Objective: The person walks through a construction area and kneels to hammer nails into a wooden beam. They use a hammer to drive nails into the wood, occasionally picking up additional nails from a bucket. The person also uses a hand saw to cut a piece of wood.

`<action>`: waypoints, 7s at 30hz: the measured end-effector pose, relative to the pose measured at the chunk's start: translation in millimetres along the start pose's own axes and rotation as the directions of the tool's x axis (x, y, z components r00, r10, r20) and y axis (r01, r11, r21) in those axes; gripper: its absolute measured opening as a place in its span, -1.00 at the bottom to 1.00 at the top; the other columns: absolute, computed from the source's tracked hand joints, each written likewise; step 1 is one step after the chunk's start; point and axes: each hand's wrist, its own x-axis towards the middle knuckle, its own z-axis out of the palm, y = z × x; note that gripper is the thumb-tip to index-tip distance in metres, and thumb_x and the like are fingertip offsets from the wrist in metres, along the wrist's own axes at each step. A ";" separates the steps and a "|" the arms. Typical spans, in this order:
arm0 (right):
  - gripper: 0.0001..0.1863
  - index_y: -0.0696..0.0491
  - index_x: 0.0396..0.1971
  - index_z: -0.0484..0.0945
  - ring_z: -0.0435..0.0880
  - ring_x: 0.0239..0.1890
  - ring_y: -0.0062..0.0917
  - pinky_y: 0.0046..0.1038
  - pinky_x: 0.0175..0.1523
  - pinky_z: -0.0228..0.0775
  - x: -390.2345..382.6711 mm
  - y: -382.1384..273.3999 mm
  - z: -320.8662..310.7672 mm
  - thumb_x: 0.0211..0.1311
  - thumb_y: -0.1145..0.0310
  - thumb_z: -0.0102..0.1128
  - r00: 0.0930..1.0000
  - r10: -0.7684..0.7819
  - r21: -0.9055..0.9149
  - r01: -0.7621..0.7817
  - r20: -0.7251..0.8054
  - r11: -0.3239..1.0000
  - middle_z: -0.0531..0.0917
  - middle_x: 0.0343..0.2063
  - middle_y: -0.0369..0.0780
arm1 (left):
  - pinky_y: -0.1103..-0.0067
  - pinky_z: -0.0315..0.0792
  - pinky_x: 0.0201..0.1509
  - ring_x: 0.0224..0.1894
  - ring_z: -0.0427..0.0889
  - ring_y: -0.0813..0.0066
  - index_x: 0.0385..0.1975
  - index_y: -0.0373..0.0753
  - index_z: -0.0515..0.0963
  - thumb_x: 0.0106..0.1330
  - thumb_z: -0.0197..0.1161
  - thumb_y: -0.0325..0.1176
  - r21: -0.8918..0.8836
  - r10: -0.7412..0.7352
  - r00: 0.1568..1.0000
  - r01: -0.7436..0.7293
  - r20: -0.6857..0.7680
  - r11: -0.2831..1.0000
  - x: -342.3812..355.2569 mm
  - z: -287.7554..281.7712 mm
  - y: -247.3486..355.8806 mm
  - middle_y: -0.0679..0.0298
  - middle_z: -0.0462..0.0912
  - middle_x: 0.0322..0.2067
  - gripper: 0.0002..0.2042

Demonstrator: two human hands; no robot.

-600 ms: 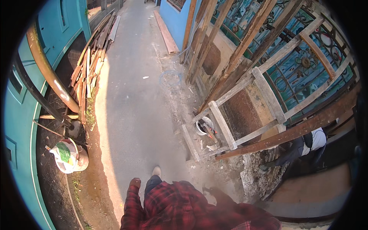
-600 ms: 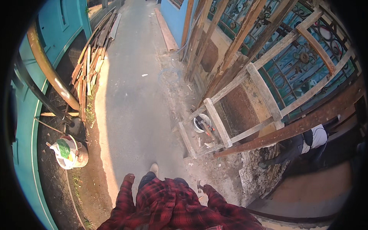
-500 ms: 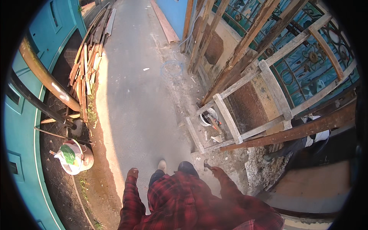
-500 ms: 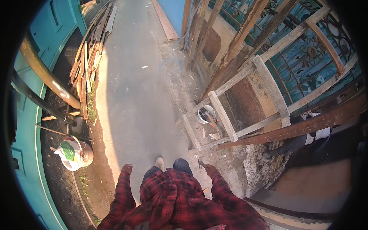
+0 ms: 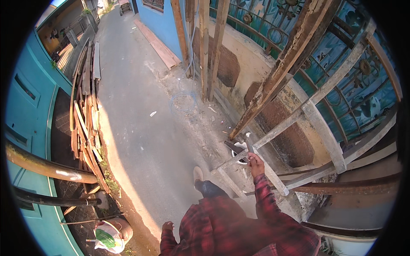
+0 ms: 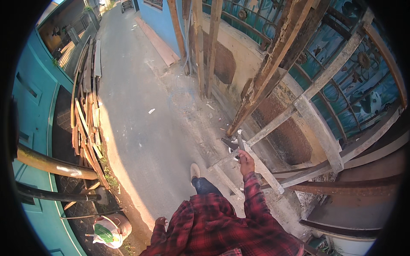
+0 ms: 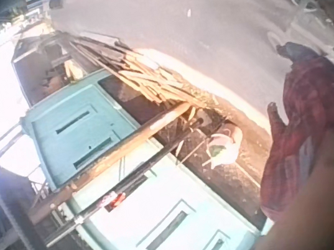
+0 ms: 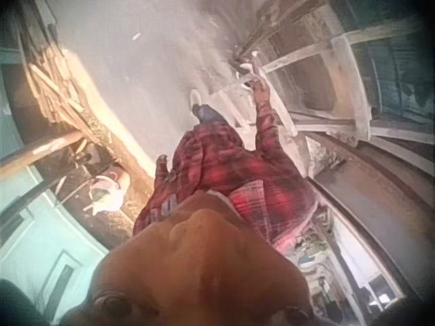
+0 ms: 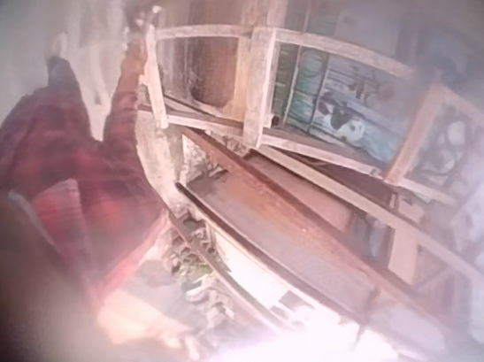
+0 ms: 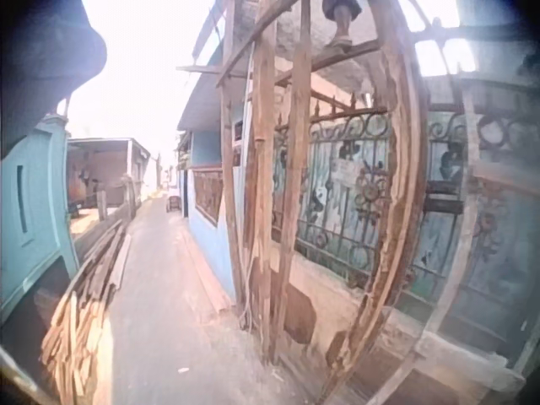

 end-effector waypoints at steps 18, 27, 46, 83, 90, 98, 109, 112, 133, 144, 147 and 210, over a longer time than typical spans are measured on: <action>-0.77 0.11 -0.16 0.47 0.47 -0.49 -0.60 -0.56 -0.35 0.44 229.4 -48.0 70.3 0.33 0.43 -0.19 0.592 -0.224 -0.233 0.062 -0.775 0.971 0.50 -0.39 -0.25 | 0.48 0.56 -0.17 -0.22 0.68 0.38 -0.04 -0.32 0.54 0.31 0.15 -0.33 0.314 0.209 0.963 -0.253 0.168 0.915 255.0 23.8 439.2 0.15 0.69 -0.25 -0.71; -0.61 0.13 -0.06 0.48 0.48 0.02 -0.23 -0.21 0.11 0.31 352.8 -64.9 -102.5 0.33 0.13 -0.07 0.438 -0.023 0.286 0.623 -0.898 0.729 0.46 -0.07 -0.08 | 0.39 0.49 0.08 -0.03 0.65 0.17 -0.04 -0.21 0.58 0.27 0.19 -0.17 0.557 0.341 0.842 -0.535 0.419 0.635 379.1 176.3 710.7 0.08 0.68 -0.12 -0.66; -0.54 -0.17 0.16 0.46 0.31 0.24 -0.02 -0.07 0.06 0.44 430.9 -86.0 -206.2 0.24 0.18 0.16 0.505 -0.504 -0.679 -0.688 -0.701 0.255 0.46 0.06 0.02 | 0.38 0.50 0.00 -0.10 0.66 0.27 -0.06 -0.21 0.61 0.26 0.23 -0.08 0.774 -0.042 0.949 -0.230 0.313 0.589 339.0 49.3 611.8 0.13 0.70 -0.17 -0.62; -0.59 0.10 0.09 0.47 0.54 -0.15 -0.60 -0.50 0.00 0.38 1069.3 414.4 743.8 0.27 0.28 0.09 0.805 0.588 -0.583 -0.442 0.078 0.682 0.57 -0.15 -0.31 | 0.15 0.23 0.25 0.22 0.38 0.03 -0.13 -0.17 0.54 -0.01 0.34 -0.30 0.675 0.420 0.879 -0.452 0.226 0.583 804.0 130.9 981.1 0.21 0.55 0.01 -0.62; -0.41 0.06 0.32 0.23 0.39 0.24 -0.39 -0.36 0.23 0.30 1171.4 577.8 695.0 0.36 0.18 0.06 0.793 0.603 -0.581 -0.532 -0.086 0.616 0.38 0.24 -0.14 | 0.15 0.22 0.28 0.20 0.38 -0.09 -0.23 -0.27 0.55 0.13 0.21 -0.27 0.724 0.247 0.966 -0.220 0.071 0.654 836.4 173.1 985.7 0.10 0.57 0.02 -0.74; -0.41 0.15 0.32 0.23 0.38 0.24 -0.36 -0.38 0.27 0.23 1205.8 636.5 691.2 0.36 0.23 0.03 0.773 0.593 -0.379 -0.630 -0.225 0.678 0.39 0.25 -0.13 | 0.20 0.40 0.15 -0.02 0.59 -0.01 -0.27 -0.29 0.62 0.18 0.21 -0.40 0.751 0.291 0.951 -0.264 0.100 0.605 860.1 191.8 1023.6 -0.01 0.66 -0.18 -0.83; -0.36 0.26 0.26 0.29 0.28 0.34 -0.34 -0.43 0.36 0.09 1215.2 561.0 703.6 0.26 0.22 0.13 0.811 0.505 -0.447 -0.585 -0.296 0.677 0.36 0.29 -0.07 | 0.16 0.31 0.23 0.08 0.48 -0.08 -0.20 -0.31 0.56 0.22 0.18 -0.35 0.662 0.393 0.908 -0.385 0.146 0.643 841.0 176.4 1018.8 -0.02 0.59 -0.07 -0.78; -0.36 0.25 0.22 0.36 0.34 0.31 -0.33 -0.40 0.33 0.15 1211.1 504.9 694.9 0.22 0.18 0.17 0.866 0.444 -0.472 -0.499 -0.232 0.727 0.40 0.26 -0.06 | 0.12 0.25 0.24 0.17 0.41 -0.10 -0.29 -0.26 0.54 0.13 0.20 -0.31 0.630 0.406 0.911 -0.354 0.067 0.691 834.1 179.1 1002.8 0.07 0.59 -0.04 -0.79; -0.47 0.04 0.20 0.47 0.57 -0.21 -0.69 -0.59 -0.01 0.40 910.2 164.1 847.7 0.20 0.37 0.32 0.822 0.485 -0.308 -0.398 0.299 0.864 0.64 -0.33 -0.34 | 0.23 0.48 0.01 -0.10 0.62 0.05 -0.19 -0.15 0.59 0.12 0.22 -0.19 0.580 0.400 0.659 -0.752 0.637 0.313 977.0 180.1 1072.9 0.12 0.67 -0.22 -0.71; -0.58 0.06 0.10 0.56 0.66 -0.21 -0.68 -0.57 -0.01 0.46 640.6 170.7 637.0 0.22 0.39 0.29 0.656 0.668 0.019 -0.708 -0.352 0.705 0.71 -0.36 -0.31 | 0.22 0.49 0.10 0.06 0.61 0.07 0.31 -0.14 0.18 0.25 0.12 -0.01 0.712 0.231 0.679 -0.695 0.697 -0.100 986.3 509.9 1208.2 0.03 0.63 -0.01 -0.35; -0.65 0.13 0.08 0.56 0.64 -0.21 -0.71 -0.61 -0.03 0.46 590.9 242.0 518.1 0.30 0.46 0.15 0.718 0.436 0.022 -0.507 -0.543 0.862 0.71 -0.33 -0.32 | 0.20 0.47 0.13 0.09 0.58 0.06 0.36 -0.10 0.16 0.24 0.13 0.01 0.727 0.369 0.650 -0.677 0.664 -0.114 1019.4 546.9 1180.4 0.00 0.59 0.04 -0.31; -0.87 -0.02 -0.25 0.58 0.49 -0.27 -0.75 -0.57 -0.11 0.28 511.6 650.7 191.8 0.26 0.30 0.27 0.211 0.278 0.349 0.532 -0.937 0.771 0.60 -0.38 -0.44 | 0.50 0.34 0.18 0.08 0.53 0.36 0.31 -0.34 0.21 0.48 -0.02 -0.31 0.274 -0.351 0.212 -0.952 0.912 0.137 856.7 490.2 811.6 0.11 0.46 0.17 -0.54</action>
